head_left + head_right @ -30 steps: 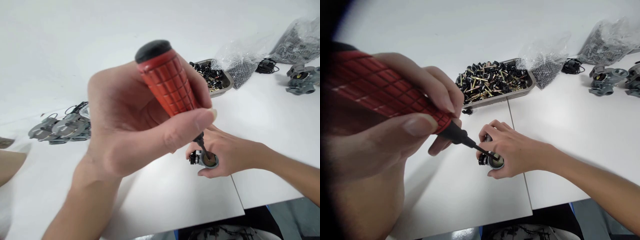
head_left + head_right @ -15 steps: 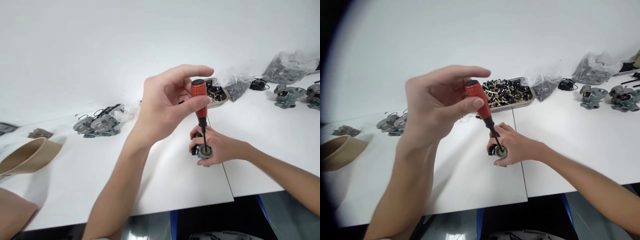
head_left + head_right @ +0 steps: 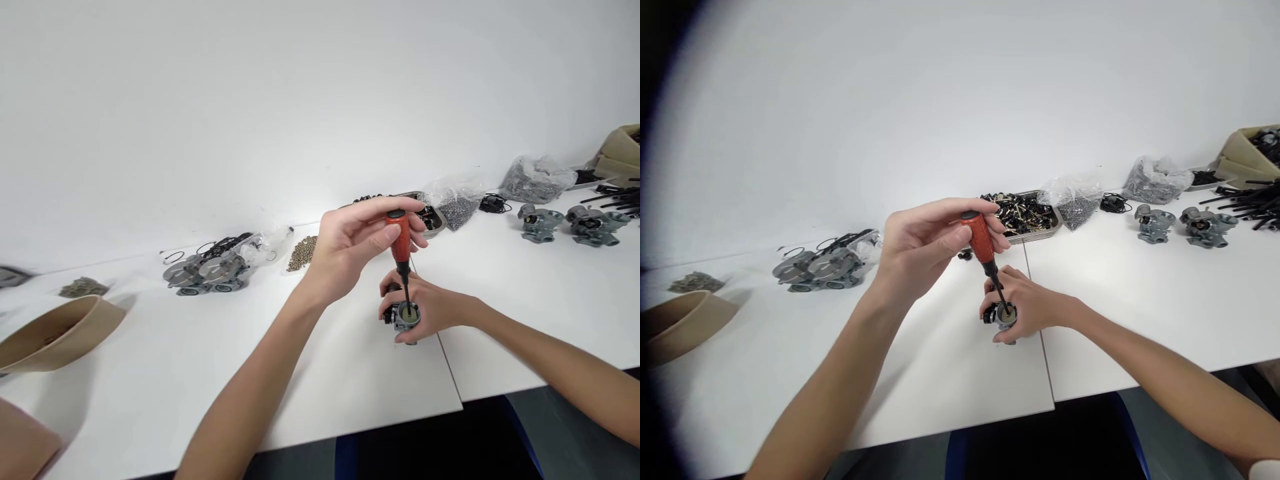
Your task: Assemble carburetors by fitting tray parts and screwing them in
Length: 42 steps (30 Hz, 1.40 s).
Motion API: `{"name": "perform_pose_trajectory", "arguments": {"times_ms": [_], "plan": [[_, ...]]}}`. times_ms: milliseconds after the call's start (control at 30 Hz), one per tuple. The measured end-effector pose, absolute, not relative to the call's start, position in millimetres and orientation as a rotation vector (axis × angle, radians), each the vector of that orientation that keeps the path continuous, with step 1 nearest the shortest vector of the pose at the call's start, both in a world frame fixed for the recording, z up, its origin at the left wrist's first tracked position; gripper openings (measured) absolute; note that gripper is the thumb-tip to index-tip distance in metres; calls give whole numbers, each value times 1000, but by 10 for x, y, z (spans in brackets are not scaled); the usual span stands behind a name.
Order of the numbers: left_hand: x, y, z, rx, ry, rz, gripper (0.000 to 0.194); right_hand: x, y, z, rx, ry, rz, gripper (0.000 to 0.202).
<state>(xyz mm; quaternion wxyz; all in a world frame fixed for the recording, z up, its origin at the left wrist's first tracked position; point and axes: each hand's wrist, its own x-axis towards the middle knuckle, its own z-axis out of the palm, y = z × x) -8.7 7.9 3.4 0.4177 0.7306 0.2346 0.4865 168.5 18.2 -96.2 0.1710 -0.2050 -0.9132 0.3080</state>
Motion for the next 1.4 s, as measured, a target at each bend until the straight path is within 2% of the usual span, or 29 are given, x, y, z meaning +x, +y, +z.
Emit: {"name": "perform_pose_trajectory", "arguments": {"times_ms": [133,200,333,400,500,567,667,833,933,1133,1400], "plan": [[-54,64,32,1843,643,1389,16,1684,169,-941,-589,-2594,874,36],[-53,74,18,1844,651,1433,18,1689,164,-933,-600,-2593,881,35],[-94,118,21,1879,571,1246,27,1698,162,-929,-596,-2592,896,35],[-107,140,21,1897,561,1245,23,1697,163,-925,-590,-2595,903,35],[-102,157,1,1894,595,1428,13,1693,167,-919,-592,-2605,904,35],[-97,152,-10,1865,613,1498,16,1692,170,-921,-584,-2604,896,34],[-103,127,6,1855,588,1401,22,1695,171,-931,-576,-2599,889,34],[-107,105,33,1899,532,1478,9,1694,169,-937,-588,-2602,896,35],[-105,102,16,1855,522,1485,18,1693,174,-942,-571,-2604,886,34],[-118,68,9,1864,541,1181,29,1684,181,-964,-583,-2590,855,36],[-99,148,-59,1917,465,1458,26,1678,183,-955,-572,-2579,894,33]]}}
